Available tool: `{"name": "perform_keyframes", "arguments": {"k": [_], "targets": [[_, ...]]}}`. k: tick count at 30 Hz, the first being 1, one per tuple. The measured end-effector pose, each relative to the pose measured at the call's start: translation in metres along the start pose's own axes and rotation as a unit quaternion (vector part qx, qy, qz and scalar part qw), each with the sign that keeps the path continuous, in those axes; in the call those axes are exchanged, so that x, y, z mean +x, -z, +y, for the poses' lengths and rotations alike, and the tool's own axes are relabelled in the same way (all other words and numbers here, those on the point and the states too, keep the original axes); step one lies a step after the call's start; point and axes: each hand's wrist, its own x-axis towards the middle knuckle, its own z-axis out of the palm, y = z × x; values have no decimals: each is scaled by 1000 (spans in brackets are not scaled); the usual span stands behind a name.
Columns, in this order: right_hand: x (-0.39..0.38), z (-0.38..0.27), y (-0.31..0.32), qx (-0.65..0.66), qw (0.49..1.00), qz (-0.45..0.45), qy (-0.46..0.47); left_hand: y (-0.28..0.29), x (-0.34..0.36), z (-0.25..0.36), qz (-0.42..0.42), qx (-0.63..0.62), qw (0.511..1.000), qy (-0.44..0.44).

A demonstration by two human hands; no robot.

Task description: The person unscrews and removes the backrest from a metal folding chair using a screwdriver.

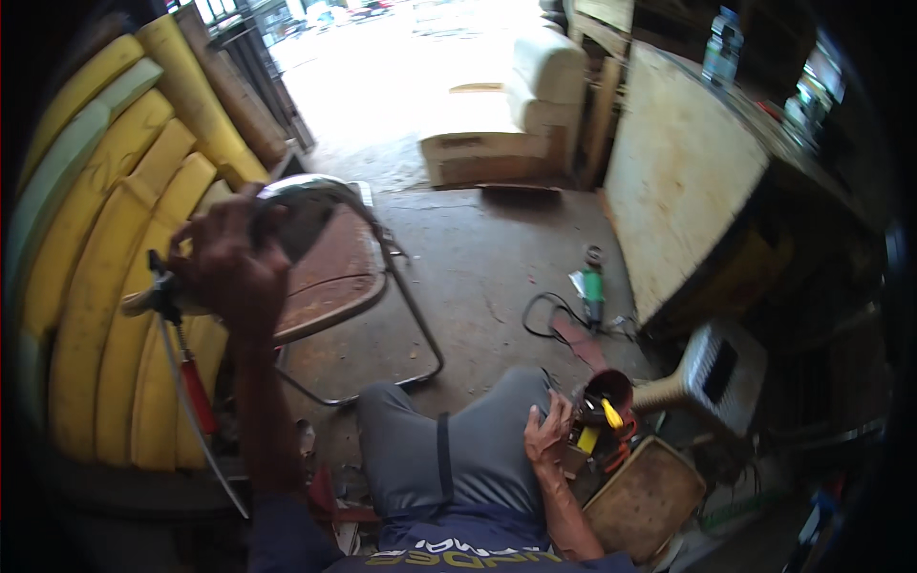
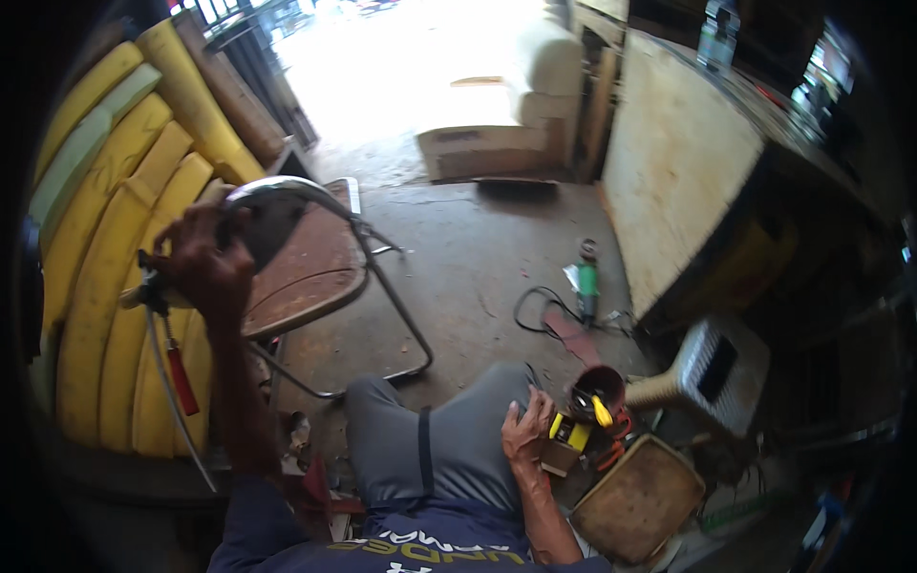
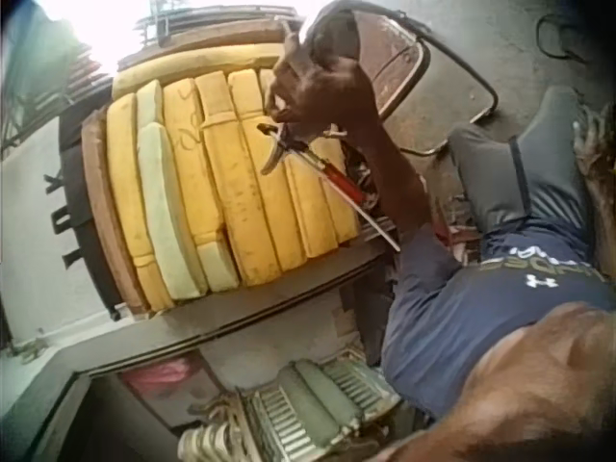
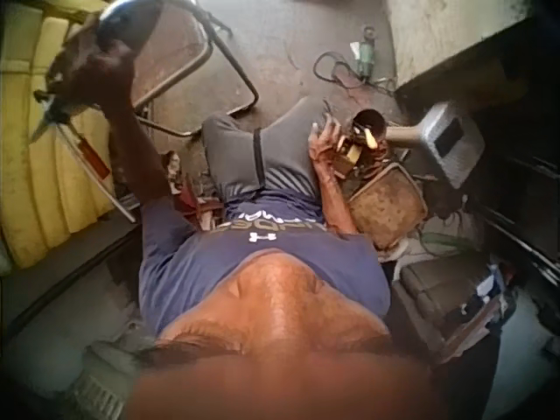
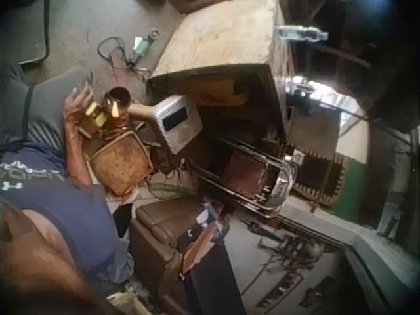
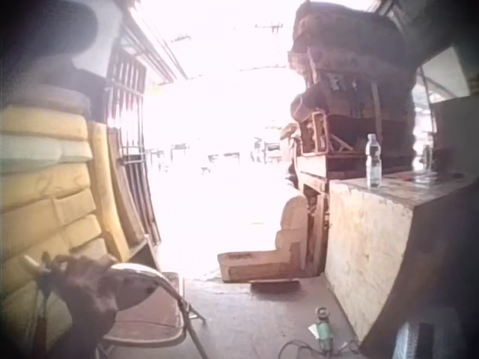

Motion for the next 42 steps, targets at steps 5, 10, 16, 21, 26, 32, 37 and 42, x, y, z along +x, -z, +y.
{"name": "perform_keyframes", "arguments": {"k": [5,10,16,21,26,32,37,42], "targets": [[-7,-47,19,-53,992,-112,38,16,-16,6,-6,-103,995,16],[-9,-61,71,-37,973,-225,18,44,-129,27,-198,-373,904,74],[19,-113,141,-81,910,-407,-5,172,-240,-22,-521,-301,692,400],[90,-179,172,-26,848,-529,-20,205,-173,-154,-390,-166,619,661],[182,-316,160,217,800,-487,-275,137,-23,-227,-145,-250,558,778],[238,-463,128,217,822,-370,-375,20,21,-233,-155,-215,556,787],[232,-450,77,71,884,-346,-304,-21,16,-235,-309,-140,528,779],[225,-439,70,25,900,-343,-268,-18,28,-234,-373,-77,592,710]]}}
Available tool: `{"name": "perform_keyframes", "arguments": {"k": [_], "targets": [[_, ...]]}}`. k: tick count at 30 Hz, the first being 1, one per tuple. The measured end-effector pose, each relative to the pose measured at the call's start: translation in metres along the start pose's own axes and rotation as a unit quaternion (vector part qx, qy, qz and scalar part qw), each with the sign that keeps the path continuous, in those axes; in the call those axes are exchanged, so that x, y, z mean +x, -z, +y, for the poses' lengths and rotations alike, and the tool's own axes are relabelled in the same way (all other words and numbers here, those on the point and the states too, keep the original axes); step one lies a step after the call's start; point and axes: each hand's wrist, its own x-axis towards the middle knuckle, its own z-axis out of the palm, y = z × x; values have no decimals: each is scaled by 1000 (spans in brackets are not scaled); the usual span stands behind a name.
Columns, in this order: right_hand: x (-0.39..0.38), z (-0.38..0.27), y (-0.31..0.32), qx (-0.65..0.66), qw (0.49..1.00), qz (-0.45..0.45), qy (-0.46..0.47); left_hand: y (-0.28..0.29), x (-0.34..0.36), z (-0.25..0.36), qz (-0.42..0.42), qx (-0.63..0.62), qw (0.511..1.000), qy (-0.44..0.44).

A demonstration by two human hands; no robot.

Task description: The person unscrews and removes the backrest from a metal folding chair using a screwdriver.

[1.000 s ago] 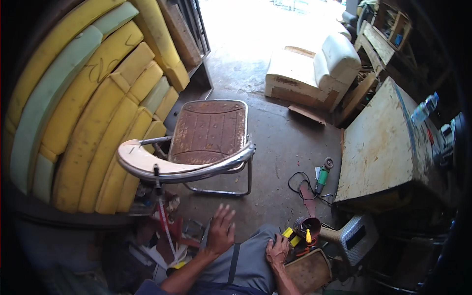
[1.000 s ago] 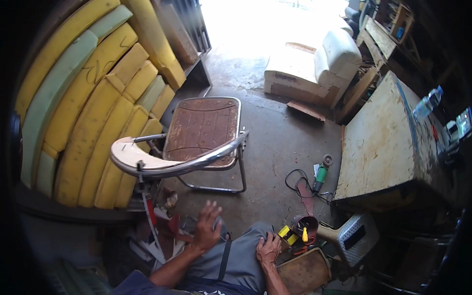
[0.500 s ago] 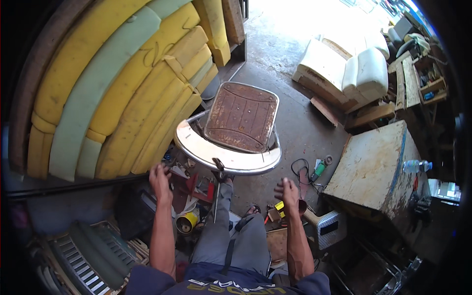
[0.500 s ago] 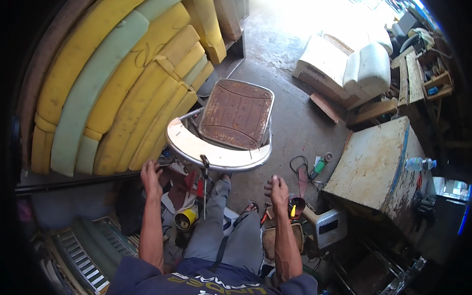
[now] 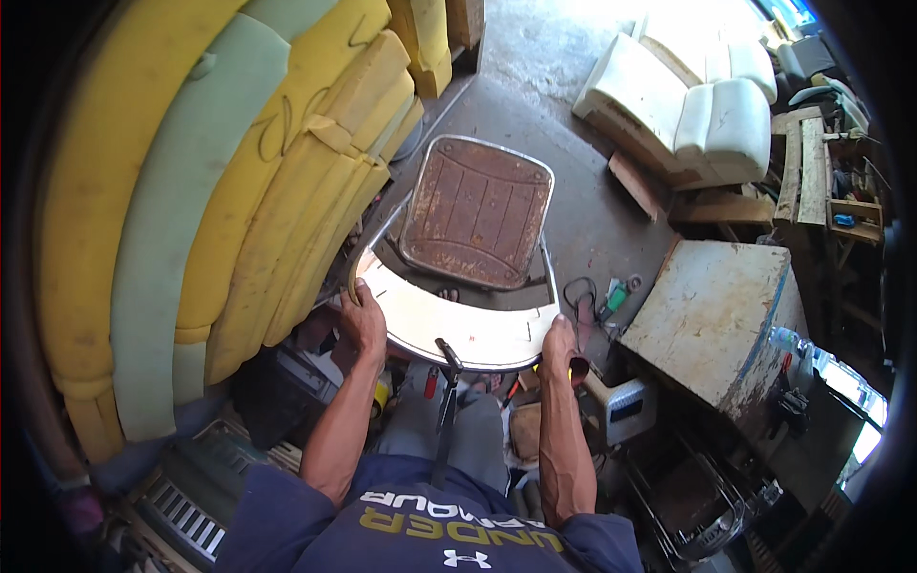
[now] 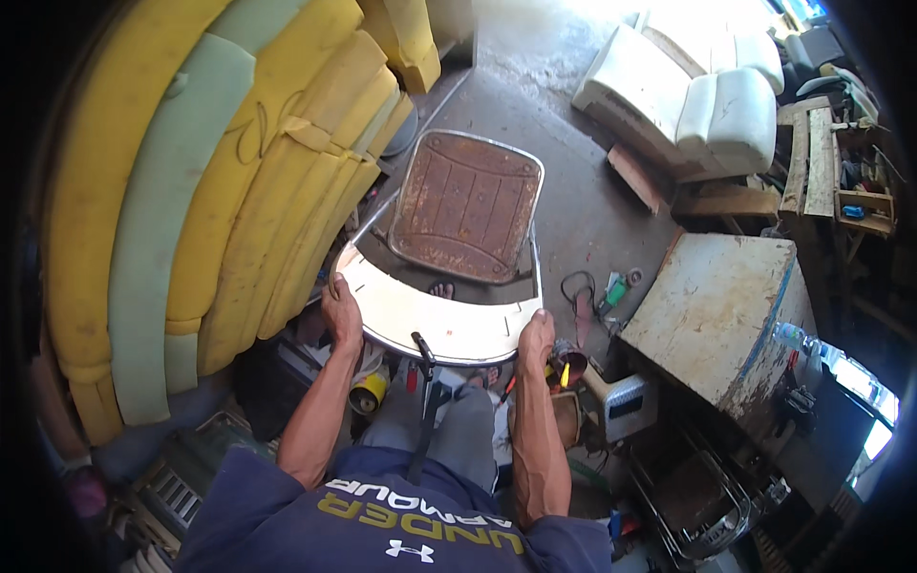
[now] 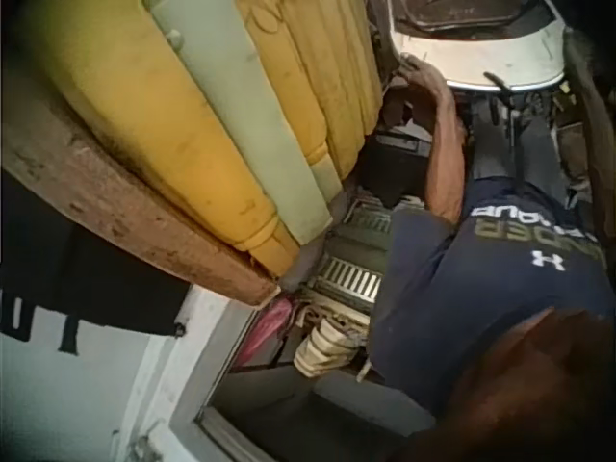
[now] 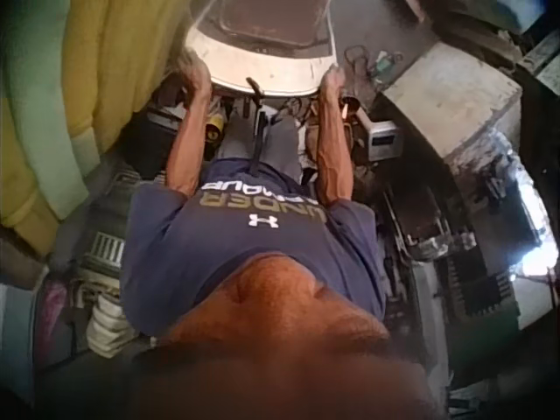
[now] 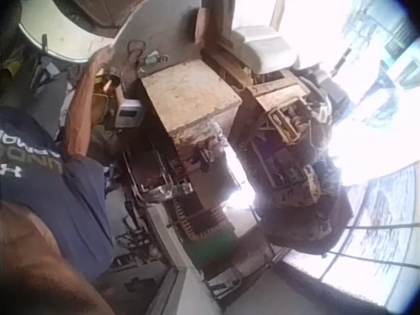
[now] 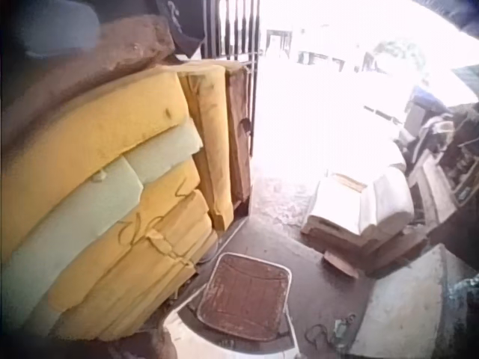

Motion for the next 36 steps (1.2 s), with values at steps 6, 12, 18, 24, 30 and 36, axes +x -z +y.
{"name": "perform_keyframes", "arguments": {"k": [6,12,18,24,30,36], "targets": [[-9,-31,1,-52,997,28,59,2,-3,5,2,29,1000,-2],[-6,-38,2,-22,999,-11,30,0,-5,14,-3,33,999,-14],[-7,-45,1,-50,999,-5,6,2,-9,25,-10,53,998,11],[-9,-59,3,-75,997,-10,-29,-1,-5,12,-14,44,999,-8],[-10,-73,5,-87,994,-22,-57,0,-6,11,-18,41,999,-5],[-10,-65,4,-93,994,-20,-55,2,-6,12,-10,66,998,-6]]}}
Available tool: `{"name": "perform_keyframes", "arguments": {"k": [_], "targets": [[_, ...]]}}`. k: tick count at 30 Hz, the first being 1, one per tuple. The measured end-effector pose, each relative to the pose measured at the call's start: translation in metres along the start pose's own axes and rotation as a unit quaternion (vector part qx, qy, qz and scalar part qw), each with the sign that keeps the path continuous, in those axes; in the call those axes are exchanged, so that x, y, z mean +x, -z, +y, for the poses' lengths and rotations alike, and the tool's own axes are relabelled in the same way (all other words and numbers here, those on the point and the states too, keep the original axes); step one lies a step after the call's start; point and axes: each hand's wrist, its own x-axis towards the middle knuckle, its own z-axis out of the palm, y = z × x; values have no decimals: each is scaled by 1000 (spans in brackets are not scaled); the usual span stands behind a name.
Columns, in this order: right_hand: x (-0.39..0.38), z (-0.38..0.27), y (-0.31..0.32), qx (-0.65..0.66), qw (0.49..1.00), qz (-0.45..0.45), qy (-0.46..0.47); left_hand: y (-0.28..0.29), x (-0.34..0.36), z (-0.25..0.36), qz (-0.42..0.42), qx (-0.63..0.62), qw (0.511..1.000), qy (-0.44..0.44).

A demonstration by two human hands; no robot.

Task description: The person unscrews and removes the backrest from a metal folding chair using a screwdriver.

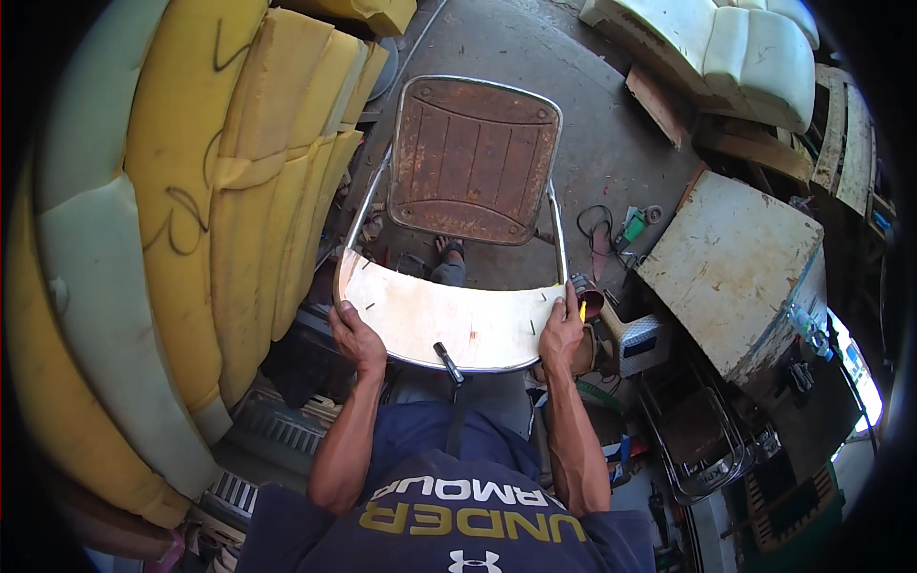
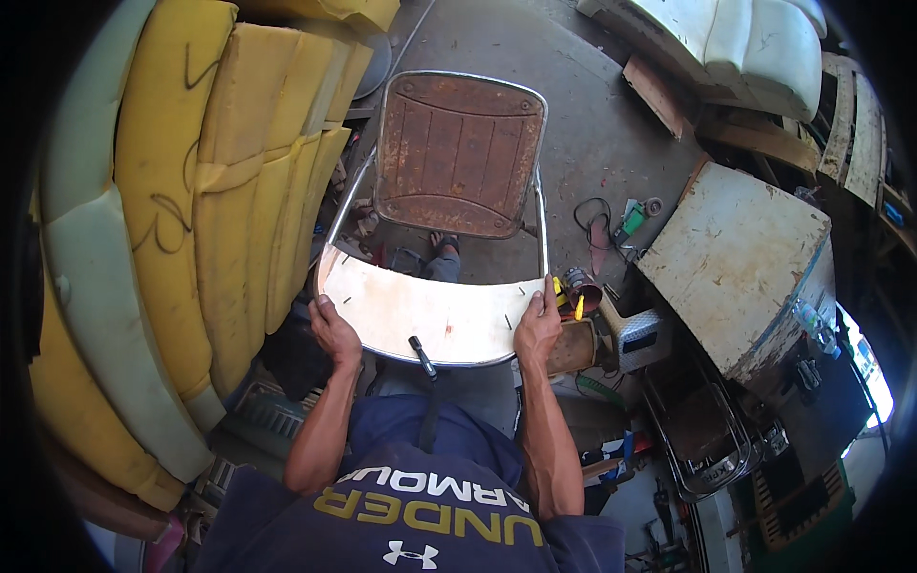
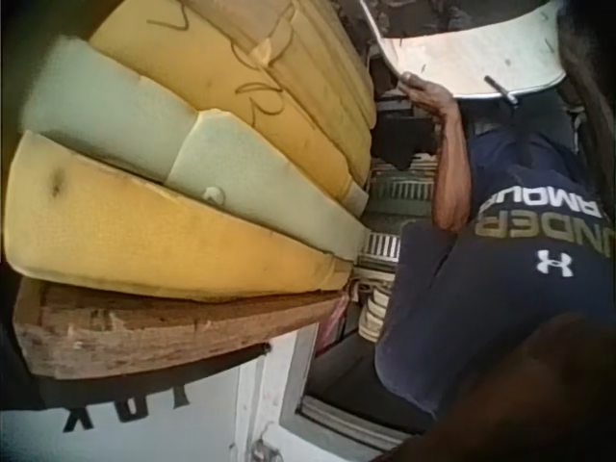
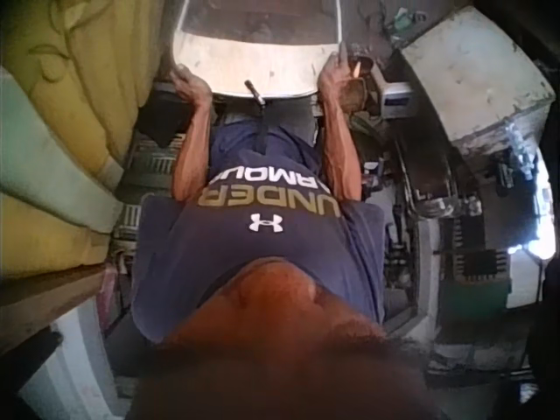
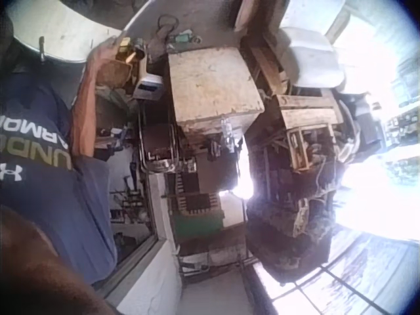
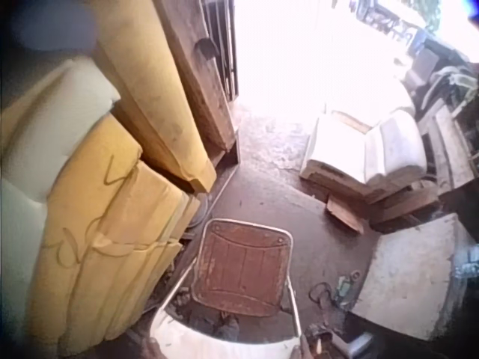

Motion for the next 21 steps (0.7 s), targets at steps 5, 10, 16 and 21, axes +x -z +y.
{"name": "perform_keyframes", "arguments": {"k": [5,10,16,21], "targets": [[-4,-10,5,12,1000,-11,-4,1,-1,2,-2,-4,1000,-5],[2,13,-5,31,998,22,50,1,-2,7,8,-29,999,-20],[2,7,1,23,999,0,31,-5,4,-11,-4,-84,996,-8],[22,38,-11,60,993,29,98,-6,8,-10,-13,-72,997,11]]}}
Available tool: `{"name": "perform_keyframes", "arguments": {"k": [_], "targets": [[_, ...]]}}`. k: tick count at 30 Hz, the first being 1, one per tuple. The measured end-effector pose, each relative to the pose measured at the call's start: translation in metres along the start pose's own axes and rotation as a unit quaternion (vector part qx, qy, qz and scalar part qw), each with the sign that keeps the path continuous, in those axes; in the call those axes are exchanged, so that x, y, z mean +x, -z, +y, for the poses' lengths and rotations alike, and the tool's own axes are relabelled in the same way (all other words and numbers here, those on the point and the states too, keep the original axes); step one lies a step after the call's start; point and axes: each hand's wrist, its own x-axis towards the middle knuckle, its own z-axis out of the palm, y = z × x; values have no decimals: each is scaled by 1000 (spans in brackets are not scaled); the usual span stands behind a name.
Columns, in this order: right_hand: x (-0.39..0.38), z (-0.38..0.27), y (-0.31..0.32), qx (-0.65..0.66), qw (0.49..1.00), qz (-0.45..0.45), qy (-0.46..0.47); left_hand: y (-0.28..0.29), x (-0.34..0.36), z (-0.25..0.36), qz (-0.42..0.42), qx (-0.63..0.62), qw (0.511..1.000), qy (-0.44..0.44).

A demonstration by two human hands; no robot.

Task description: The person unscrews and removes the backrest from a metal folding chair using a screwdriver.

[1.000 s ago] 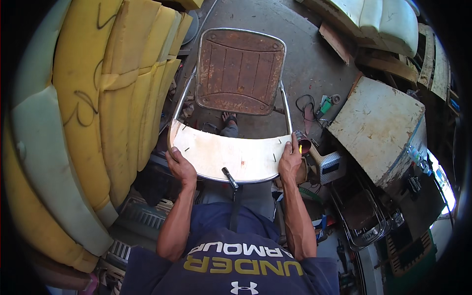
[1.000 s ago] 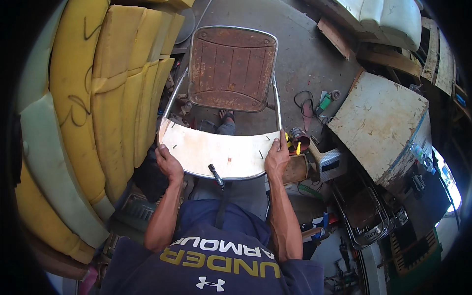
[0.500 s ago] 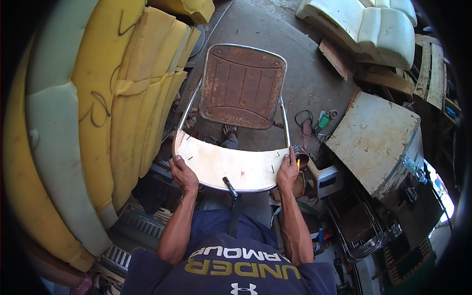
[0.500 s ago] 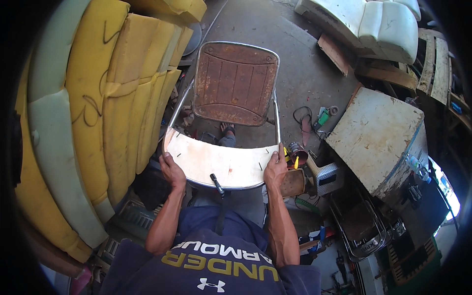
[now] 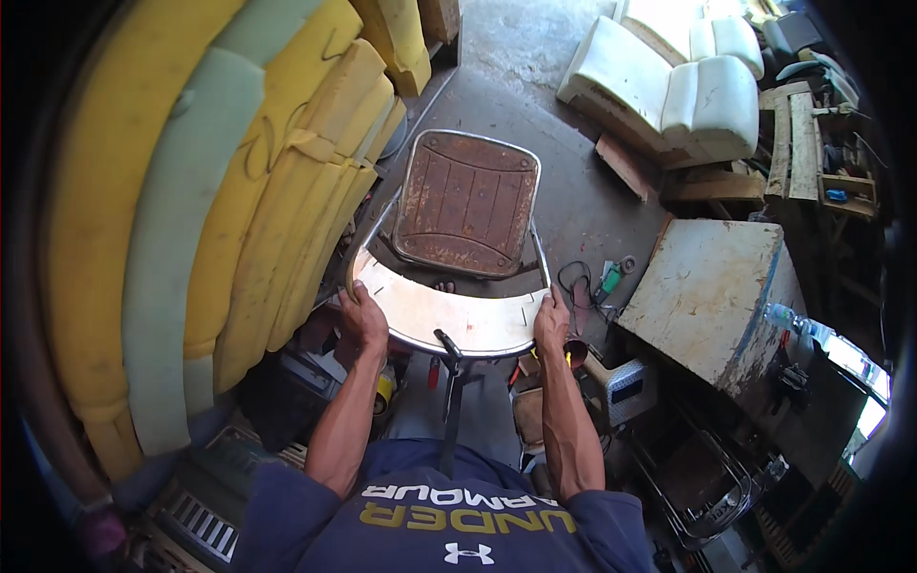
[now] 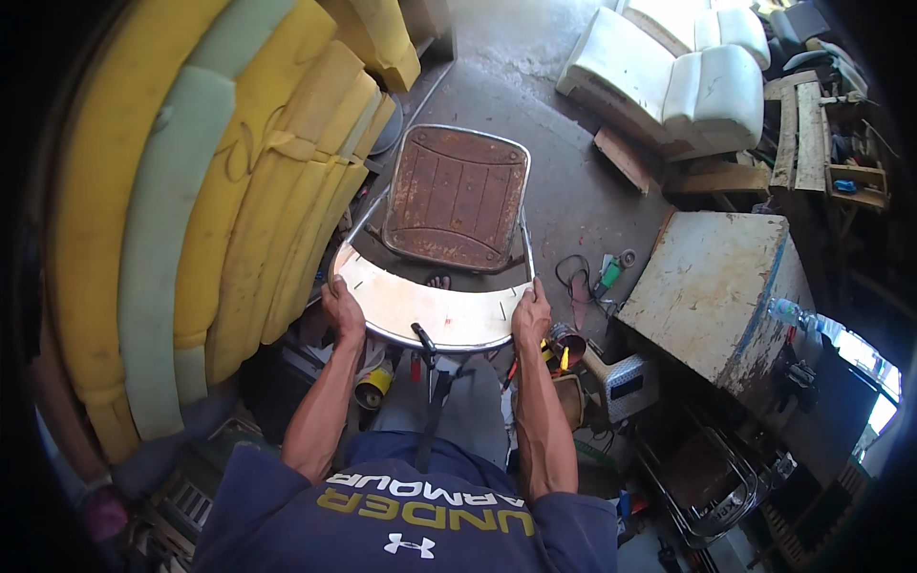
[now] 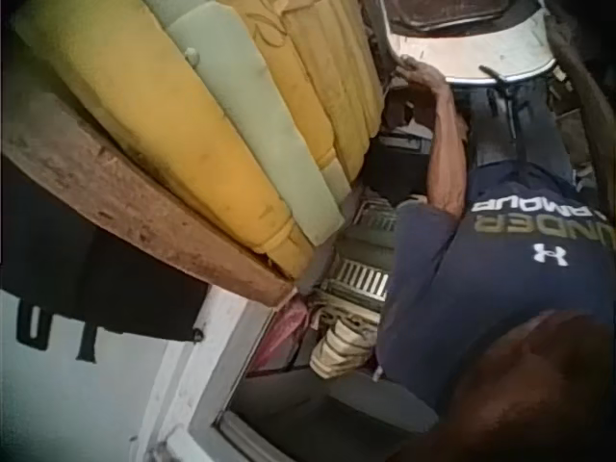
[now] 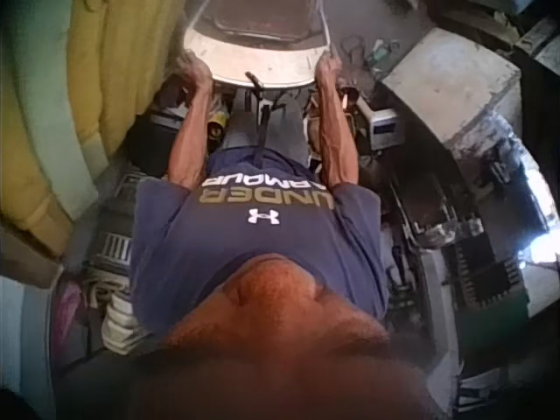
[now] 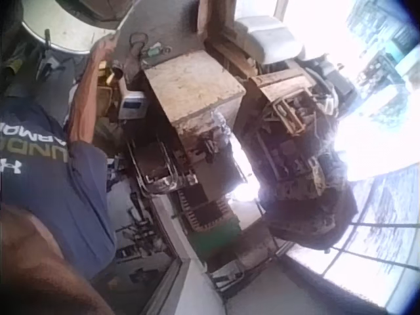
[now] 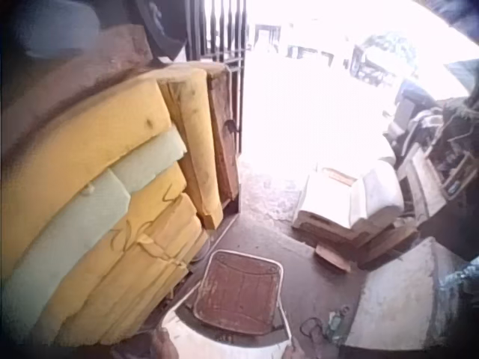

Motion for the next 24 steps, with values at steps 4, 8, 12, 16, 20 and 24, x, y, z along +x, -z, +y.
{"name": "perform_keyframes", "arguments": {"k": [4,8,12,16,20,24], "targets": [[17,50,-3,171,985,-23,-3,-2,17,-33,-81,-77,994,-12],[-36,65,50,196,950,-128,-207,43,-6,-95,-154,-224,962,-5],[-45,242,78,-164,966,-129,155,87,-67,-225,-127,-121,984,-13],[-128,309,149,-163,962,-220,-16,113,-182,-372,-157,-68,955,243],[-177,374,205,-192,955,-223,-26,127,-316,-440,-210,74,924,309],[-176,433,235,-208,949,-235,21,123,-421,-476,-269,25,920,283]]}}
